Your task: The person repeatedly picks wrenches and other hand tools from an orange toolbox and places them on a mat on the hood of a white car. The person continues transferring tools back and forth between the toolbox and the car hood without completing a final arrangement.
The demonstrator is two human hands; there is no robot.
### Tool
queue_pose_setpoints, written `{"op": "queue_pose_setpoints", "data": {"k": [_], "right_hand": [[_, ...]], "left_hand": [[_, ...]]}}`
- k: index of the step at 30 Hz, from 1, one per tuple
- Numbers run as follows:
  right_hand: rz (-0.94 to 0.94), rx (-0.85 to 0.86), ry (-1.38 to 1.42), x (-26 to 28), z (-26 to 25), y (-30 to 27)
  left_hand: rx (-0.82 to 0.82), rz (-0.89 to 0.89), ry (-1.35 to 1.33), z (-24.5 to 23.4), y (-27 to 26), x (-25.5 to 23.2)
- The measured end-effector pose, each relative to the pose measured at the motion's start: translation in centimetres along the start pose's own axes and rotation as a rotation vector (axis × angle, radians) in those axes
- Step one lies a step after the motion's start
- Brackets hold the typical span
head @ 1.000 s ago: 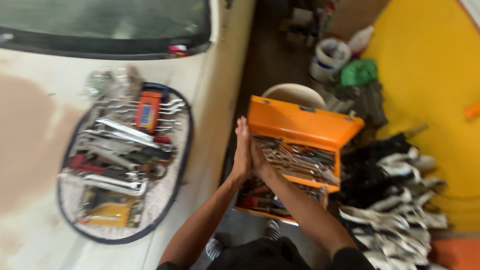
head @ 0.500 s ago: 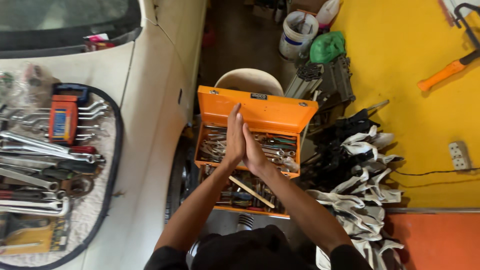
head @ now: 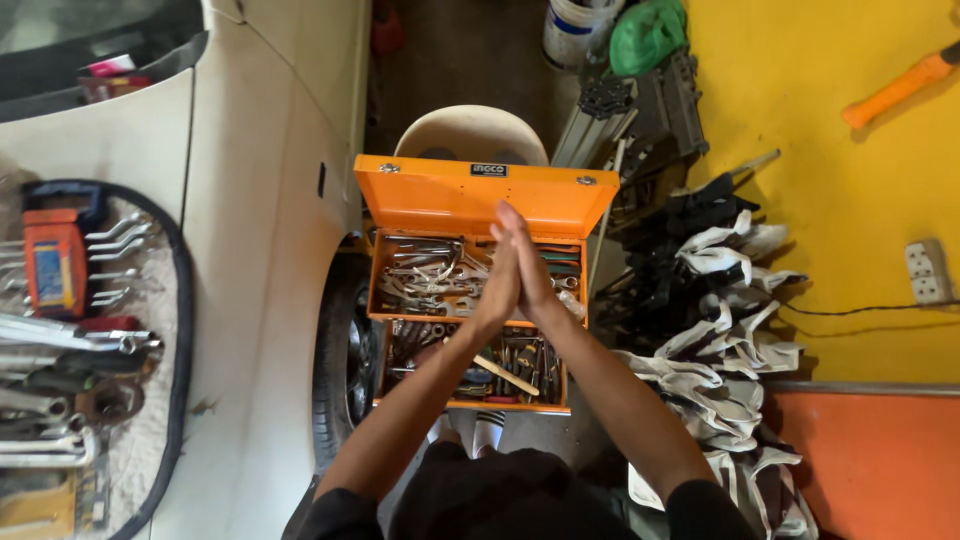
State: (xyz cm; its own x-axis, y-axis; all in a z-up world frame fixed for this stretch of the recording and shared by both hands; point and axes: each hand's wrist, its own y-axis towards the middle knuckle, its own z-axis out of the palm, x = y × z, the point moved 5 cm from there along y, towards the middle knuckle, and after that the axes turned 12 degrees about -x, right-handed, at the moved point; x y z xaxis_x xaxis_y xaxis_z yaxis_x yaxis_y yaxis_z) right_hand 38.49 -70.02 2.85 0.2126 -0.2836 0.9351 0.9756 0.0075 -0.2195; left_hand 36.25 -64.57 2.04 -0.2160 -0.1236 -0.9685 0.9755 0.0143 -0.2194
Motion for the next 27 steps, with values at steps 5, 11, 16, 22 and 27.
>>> {"op": "queue_pose_setpoints", "data": {"k": [5, 11, 16, 22, 27], "right_hand": [[0.073, -0.173, -0.124, -6.5, -7.9, 5.2], [0.312, -0.165, -0.499, -17.1, -17.0, 7.0], [0.208, -0.127, -0.920, -23.3, -22.0, 7.3], [0.081, -0.088, -1.197, -27.6, -23.8, 8.1], [0.144, -0.078, -1.510, -28.7, -23.7, 8.3]], "left_hand": [[0.196, -0.028, 0.310, -0.7, 0.3, 1.5], [0.106, 0.085, 0.589, -8.6, 4.6, 9.4], [0.040, 0.014, 1.004, -16.2, 8.9, 20.3], [0.152, 0.038, 1.383, -17.7, 10.6, 26.2], [0.417, 0.013, 1.648, -15.4, 11.8, 26.2]]}}
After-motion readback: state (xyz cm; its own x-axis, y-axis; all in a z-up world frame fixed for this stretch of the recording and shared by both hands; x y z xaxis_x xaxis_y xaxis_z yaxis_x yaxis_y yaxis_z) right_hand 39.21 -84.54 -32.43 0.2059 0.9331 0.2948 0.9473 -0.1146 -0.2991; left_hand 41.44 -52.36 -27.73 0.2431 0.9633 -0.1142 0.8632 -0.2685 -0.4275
